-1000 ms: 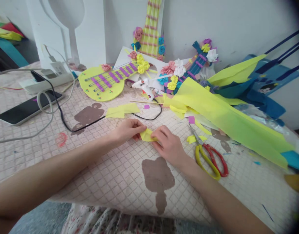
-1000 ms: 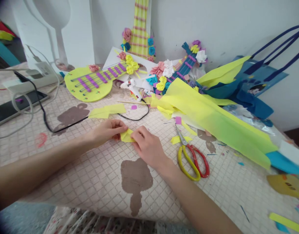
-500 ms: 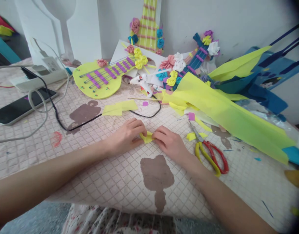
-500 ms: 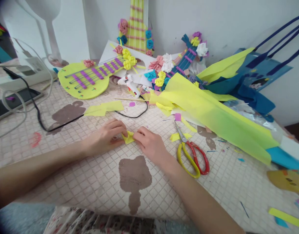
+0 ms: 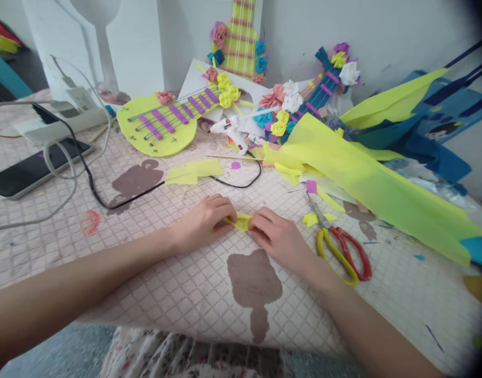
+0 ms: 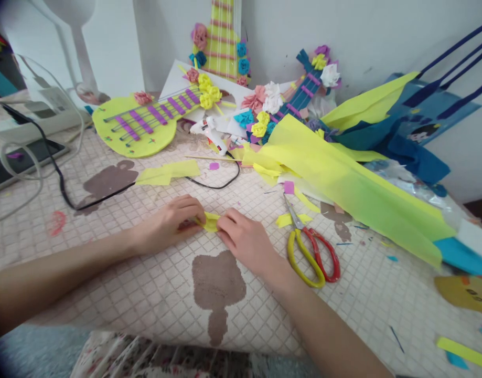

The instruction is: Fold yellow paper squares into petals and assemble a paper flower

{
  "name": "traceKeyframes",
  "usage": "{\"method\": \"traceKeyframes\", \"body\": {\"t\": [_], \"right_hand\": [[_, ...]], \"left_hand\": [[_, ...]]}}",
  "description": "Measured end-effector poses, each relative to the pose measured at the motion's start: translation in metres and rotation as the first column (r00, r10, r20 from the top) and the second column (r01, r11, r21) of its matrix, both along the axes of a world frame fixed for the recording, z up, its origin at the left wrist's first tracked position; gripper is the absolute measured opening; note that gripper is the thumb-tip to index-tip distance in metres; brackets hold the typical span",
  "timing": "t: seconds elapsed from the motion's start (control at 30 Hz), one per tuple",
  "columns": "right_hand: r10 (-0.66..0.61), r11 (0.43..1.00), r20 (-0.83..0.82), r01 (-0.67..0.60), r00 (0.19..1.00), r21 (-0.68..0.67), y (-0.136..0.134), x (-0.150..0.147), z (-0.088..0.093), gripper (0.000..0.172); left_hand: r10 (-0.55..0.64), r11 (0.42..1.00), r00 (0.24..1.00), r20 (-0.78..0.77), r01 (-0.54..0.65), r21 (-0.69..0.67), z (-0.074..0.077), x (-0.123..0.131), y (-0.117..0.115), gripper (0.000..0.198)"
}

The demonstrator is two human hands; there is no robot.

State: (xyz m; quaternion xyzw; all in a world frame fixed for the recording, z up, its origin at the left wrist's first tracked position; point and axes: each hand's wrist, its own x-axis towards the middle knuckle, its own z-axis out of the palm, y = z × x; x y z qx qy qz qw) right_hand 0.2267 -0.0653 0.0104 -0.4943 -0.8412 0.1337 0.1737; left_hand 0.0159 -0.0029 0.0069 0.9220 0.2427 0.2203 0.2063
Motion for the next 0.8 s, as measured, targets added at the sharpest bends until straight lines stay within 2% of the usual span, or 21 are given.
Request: {"method": "traceKeyframes", "body": {"t": [0.2, 0.3, 0.5, 0.8], "right_hand": [[-0.032, 0.994, -0.162, 0.015, 0.986, -0.106, 0.003, 0.0, -0.003, 0.009], [-0.102, 0.987, -0.2, 0.073, 0.974, -0.145, 0.003, -0.003, -0.002, 0.009], [-0.207, 0.966, -0.202, 0.167, 0.957, -0.196, 0.003, -0.009, 0.003, 0.008], [-0.249, 0.959, -0.19, 0.214, 0.95, -0.186, 0.003, -0.012, 0.001, 0.008]], "left_hand": [[0.03, 0.993, 0.999, 0.042, -0.025, -0.114, -0.002, -0.002, 0.001, 0.008], [0.058, 0.988, 0.997, 0.047, -0.051, -0.147, -0.001, -0.002, 0.001, 0.009], [0.077, 0.986, 0.996, 0.033, -0.072, -0.151, 0.002, 0.001, 0.0, 0.01], [0.121, 0.979, 0.992, 0.017, -0.117, -0.169, 0.003, 0.003, -0.002, 0.008]]}}
